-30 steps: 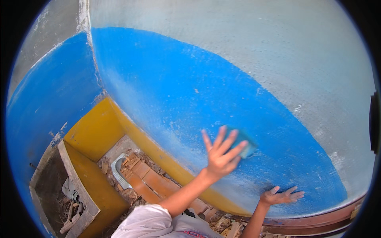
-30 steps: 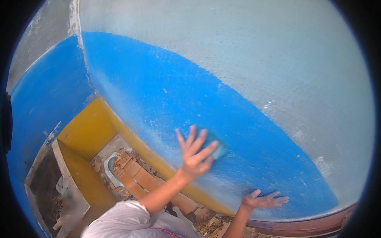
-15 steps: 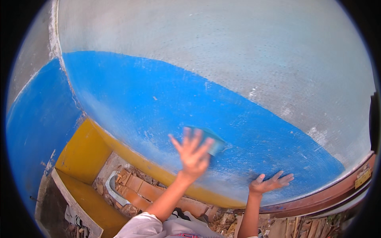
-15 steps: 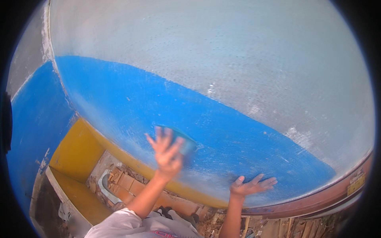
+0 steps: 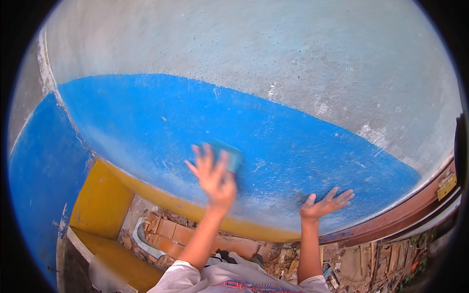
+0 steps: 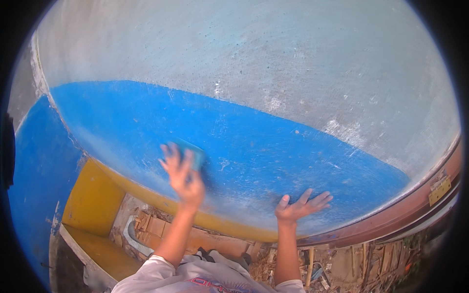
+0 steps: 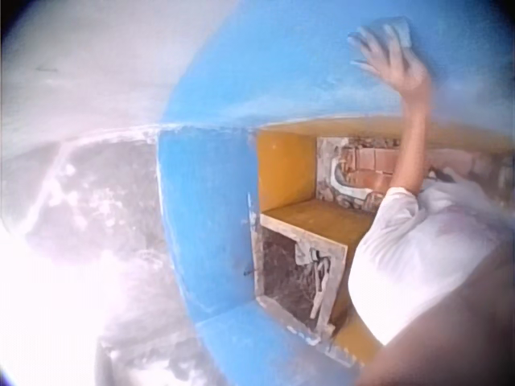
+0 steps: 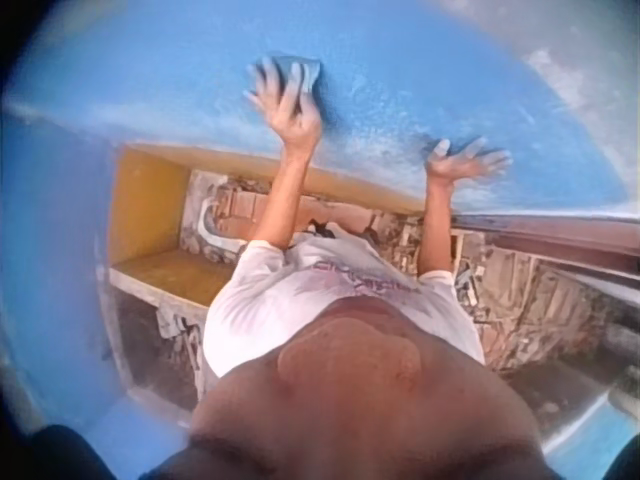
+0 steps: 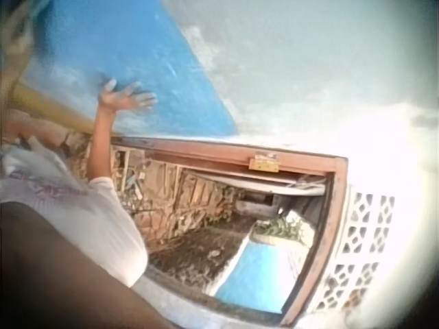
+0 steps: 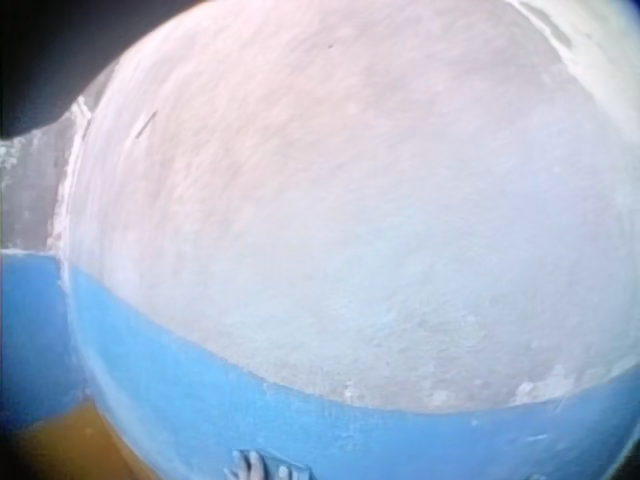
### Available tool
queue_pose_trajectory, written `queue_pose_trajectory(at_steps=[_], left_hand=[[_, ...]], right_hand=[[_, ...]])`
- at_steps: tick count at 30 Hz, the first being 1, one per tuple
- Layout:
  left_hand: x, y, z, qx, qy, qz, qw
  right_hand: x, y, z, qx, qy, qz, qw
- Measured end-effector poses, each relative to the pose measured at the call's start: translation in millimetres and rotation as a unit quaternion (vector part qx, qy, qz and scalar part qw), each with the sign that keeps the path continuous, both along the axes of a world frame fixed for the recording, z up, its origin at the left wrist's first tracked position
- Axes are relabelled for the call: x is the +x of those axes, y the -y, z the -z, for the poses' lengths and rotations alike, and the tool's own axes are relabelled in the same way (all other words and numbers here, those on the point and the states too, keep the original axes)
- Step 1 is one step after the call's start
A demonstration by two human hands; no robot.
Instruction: The person sands a blue and white wall by hand using a piece of sandpaper, moving their hand in circular and side-to-side motions across the surface.
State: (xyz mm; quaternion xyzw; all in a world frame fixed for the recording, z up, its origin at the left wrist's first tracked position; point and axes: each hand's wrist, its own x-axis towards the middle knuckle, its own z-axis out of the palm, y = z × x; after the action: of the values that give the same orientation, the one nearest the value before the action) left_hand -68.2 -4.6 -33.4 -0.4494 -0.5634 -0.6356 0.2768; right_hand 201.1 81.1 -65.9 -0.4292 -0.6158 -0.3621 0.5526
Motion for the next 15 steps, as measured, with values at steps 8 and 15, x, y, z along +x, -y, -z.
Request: queue_pose_trajectory(at_steps=[8,15], left_hand=[[-8,-10,-48,0.014,-0.085,0.030,0.996],[39,9,104,-0.075,-0.049,0.077,0.993]], right_hand=[[6,-1,8,-0.008,-0.006,0.006,1.000],[1,-5,4,-0.007,-0.001,-0.017,1.000]])
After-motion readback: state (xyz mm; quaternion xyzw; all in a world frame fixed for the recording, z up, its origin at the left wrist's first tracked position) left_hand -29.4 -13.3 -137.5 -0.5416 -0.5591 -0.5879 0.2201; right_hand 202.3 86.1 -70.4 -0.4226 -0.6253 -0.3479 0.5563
